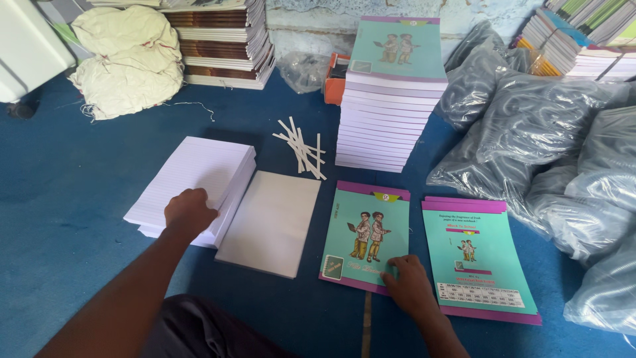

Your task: The person assembles notebooks by inserting loose lined paper into printed covers. They pick up a cover, place a stack of paper inside, and then place the completed notebook onto a growing pile.

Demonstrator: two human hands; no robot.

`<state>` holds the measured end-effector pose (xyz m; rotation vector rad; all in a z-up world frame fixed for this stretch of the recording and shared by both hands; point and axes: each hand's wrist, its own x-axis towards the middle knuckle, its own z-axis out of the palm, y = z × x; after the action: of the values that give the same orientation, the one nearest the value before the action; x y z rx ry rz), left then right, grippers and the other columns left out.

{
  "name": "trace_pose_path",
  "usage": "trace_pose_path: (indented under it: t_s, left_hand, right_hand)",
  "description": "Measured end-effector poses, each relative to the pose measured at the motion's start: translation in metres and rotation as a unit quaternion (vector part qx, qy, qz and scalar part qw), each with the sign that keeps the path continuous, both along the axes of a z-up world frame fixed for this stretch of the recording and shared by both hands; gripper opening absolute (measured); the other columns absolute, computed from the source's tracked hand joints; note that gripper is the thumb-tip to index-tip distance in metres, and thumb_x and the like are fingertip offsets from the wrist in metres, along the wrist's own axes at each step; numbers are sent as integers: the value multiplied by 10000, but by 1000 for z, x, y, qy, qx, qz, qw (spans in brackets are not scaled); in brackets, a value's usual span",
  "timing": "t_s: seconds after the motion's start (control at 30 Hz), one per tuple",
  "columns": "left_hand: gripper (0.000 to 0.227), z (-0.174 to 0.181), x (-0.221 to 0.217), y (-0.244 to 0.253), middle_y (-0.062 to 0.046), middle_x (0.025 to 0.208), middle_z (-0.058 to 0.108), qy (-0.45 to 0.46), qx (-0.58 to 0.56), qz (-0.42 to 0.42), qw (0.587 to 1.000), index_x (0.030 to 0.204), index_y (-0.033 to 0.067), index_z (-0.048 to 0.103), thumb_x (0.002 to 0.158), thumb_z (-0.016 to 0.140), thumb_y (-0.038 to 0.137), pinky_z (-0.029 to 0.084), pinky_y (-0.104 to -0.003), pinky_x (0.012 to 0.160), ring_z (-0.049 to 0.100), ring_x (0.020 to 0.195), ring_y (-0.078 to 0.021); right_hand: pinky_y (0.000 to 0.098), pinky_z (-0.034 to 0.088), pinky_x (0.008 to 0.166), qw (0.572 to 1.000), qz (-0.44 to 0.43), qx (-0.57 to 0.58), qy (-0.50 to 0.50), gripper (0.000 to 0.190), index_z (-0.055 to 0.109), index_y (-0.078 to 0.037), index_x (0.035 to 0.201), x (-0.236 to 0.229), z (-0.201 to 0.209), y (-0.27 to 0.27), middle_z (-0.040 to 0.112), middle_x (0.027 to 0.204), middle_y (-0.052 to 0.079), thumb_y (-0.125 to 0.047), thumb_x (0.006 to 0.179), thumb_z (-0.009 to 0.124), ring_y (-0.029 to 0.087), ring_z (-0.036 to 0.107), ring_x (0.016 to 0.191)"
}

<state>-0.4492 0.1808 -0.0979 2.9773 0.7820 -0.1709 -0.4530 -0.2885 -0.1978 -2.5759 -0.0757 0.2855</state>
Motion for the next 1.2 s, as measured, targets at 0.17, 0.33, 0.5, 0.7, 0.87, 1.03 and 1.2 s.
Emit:
trace_pose_path:
  t_s: [0.17, 0.33, 0.5, 0.7, 0.87, 1.03, 1.2]
  left_hand:
    - [489, -1, 3, 8, -117, 1116, 752, -30, -27, -7, 999, 1242, 100, 704, 840, 810, 358, 578, -430, 902, 722, 1036, -284]
    - [472, -1, -1, 17, -139, 1059, 776, -38, -40, -29, 998, 1267, 94, 696, 865, 763, 333, 584, -424, 914, 749, 980, -291]
    - [452, 1, -8, 20, -165, 978, 782, -60, -52, -41, 996, 1262, 70, 705, 881, 726, 312, 590, -421, 894, 762, 898, -295]
    - [441, 3, -14, 27, -184, 911, 783, -88, -65, -37, 993, 1241, 49, 713, 879, 700, 300, 593, -429, 880, 772, 842, -317]
    - [422, 1, -19, 39, -202, 905, 771, -144, -83, -55, 985, 1179, 48, 737, 846, 707, 305, 567, -463, 889, 742, 865, -355]
    - [426, -2, -20, 42, -207, 890, 767, -157, -92, -60, 982, 1174, 46, 732, 837, 703, 305, 579, -460, 868, 744, 829, -363]
    - [430, 2, -20, 38, -209, 893, 767, -141, -96, -55, 984, 1201, 35, 714, 857, 692, 291, 588, -440, 866, 761, 813, -344]
  right_hand:
    - [414, 535, 1011, 1000, 2, 4, -3, 412, 683, -67, 1240, -1, 1, 0, 564, 1308, 146, -282, 890, 713, 288, 619, 1178]
    - [411, 548, 999, 1000, -5, -1, 15, 421, 672, -72, 1256, -2, 3, 2, 555, 1321, 143, -286, 895, 707, 283, 624, 1180]
    - [405, 549, 1000, 1000, 3, -5, -2, 422, 682, -62, 1249, 0, 0, 0, 564, 1323, 154, -290, 895, 710, 286, 639, 1158]
    - [402, 572, 968, 1000, -11, 18, 17, 425, 676, -66, 1255, 1, -3, -1, 556, 1338, 149, -284, 890, 700, 291, 672, 1115]
    - [400, 561, 969, 1000, -21, 9, 20, 421, 696, -56, 1240, 7, 1, 0, 585, 1302, 173, -299, 898, 708, 310, 688, 1081]
    - [420, 569, 938, 998, -41, 41, -31, 401, 710, -52, 1226, 19, 7, 14, 625, 1253, 196, -270, 889, 714, 323, 694, 1020]
    - [390, 634, 806, 976, -34, 215, -13, 373, 667, -49, 1251, 36, 21, 79, 700, 1194, 161, -261, 946, 636, 230, 718, 978]
